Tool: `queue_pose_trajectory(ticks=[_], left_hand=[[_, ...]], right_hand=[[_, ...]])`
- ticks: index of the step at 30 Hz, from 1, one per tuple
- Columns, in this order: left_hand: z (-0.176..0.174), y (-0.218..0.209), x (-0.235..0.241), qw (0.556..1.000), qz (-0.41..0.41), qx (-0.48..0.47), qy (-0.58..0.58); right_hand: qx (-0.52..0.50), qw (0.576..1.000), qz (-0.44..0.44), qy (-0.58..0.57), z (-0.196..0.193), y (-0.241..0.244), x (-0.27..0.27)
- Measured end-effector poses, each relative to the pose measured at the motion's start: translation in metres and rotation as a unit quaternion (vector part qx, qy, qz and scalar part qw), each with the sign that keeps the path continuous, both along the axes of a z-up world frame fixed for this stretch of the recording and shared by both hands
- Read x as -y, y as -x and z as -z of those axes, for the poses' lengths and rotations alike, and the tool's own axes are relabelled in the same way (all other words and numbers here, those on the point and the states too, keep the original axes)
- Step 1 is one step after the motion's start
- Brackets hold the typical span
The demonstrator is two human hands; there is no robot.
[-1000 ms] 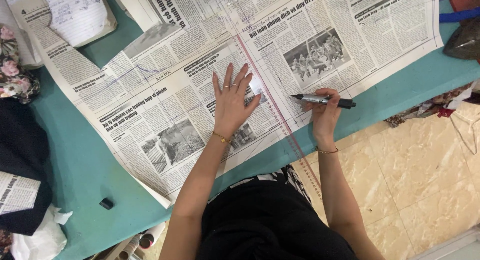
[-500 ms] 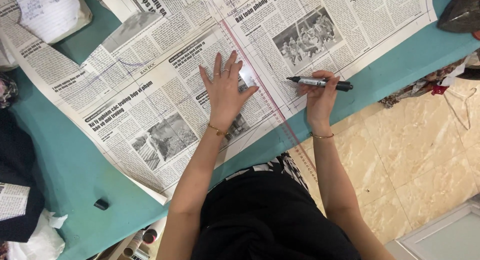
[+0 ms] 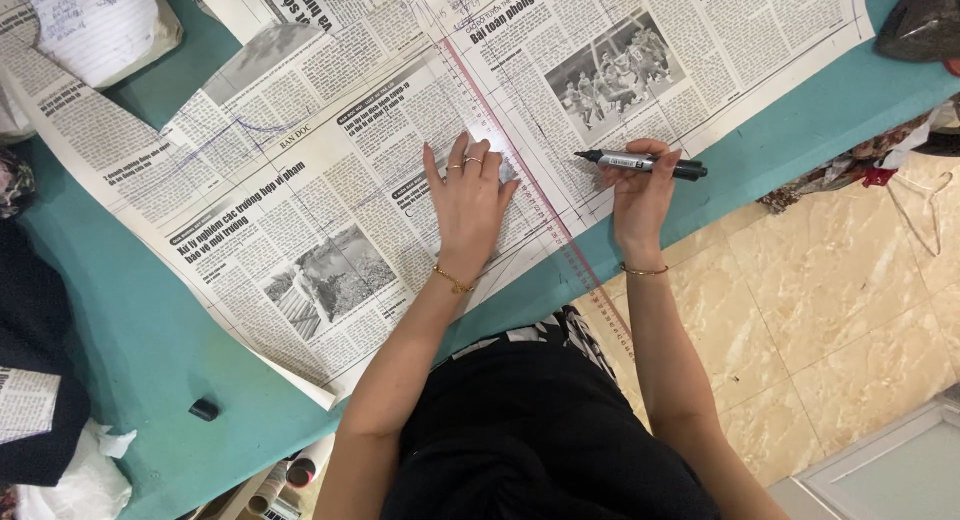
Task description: The person uses a ruler and a blue pen to draw lines on a newspaper spread out on a table. They then switch to a black marker to draw additional lines and write text on the newspaper, using the ruler as a guide for straight edges.
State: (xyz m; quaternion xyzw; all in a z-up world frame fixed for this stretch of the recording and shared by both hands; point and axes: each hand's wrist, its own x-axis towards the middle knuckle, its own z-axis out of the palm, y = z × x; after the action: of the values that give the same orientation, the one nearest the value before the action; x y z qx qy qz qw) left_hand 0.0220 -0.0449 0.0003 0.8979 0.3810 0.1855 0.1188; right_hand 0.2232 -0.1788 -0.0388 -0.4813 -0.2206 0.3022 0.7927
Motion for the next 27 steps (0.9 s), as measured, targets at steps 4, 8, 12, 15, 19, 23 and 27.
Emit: queue_pose_trajectory(ticks=[4, 8, 12, 15, 19, 23, 27], left_hand=[[0.002, 0.005, 0.000, 1.000, 0.005, 0.006, 0.025], [0.004, 0.009, -0.001, 0.999, 0.019, 0.018, 0.020], [0.018, 0.012, 0.000, 0.999, 0.032, 0.038, 0.006], [0.024, 0.012, 0.000, 0.999, 0.032, 0.016, 0.010], [0.020, 0.014, -0.002, 1.000, 0.021, 0.019, 0.001], [0.013, 0.019, 0.001, 1.000, 0.023, 0.017, -0.002], [0.007, 0.020, -0.002, 0.999, 0.034, -0.004, 0.030]], right_hand=[[-0.005, 1.000, 0.003, 0.003, 0.001, 0.000, 0.000], [0.001, 1.000, 0.000, 0.008, 0.000, 0.000, 0.000], [0.004, 1.000, -0.006, 0.005, 0.005, -0.001, 0.001], [-0.017, 1.000, -0.009, -0.001, 0.003, -0.004, 0.000], [-0.016, 0.999, -0.026, 0.025, -0.022, 0.009, -0.031], [0.037, 0.993, -0.077, 0.080, -0.040, 0.035, -0.078], [0.050, 0.984, -0.153, 0.073, -0.051, 0.076, -0.143]])
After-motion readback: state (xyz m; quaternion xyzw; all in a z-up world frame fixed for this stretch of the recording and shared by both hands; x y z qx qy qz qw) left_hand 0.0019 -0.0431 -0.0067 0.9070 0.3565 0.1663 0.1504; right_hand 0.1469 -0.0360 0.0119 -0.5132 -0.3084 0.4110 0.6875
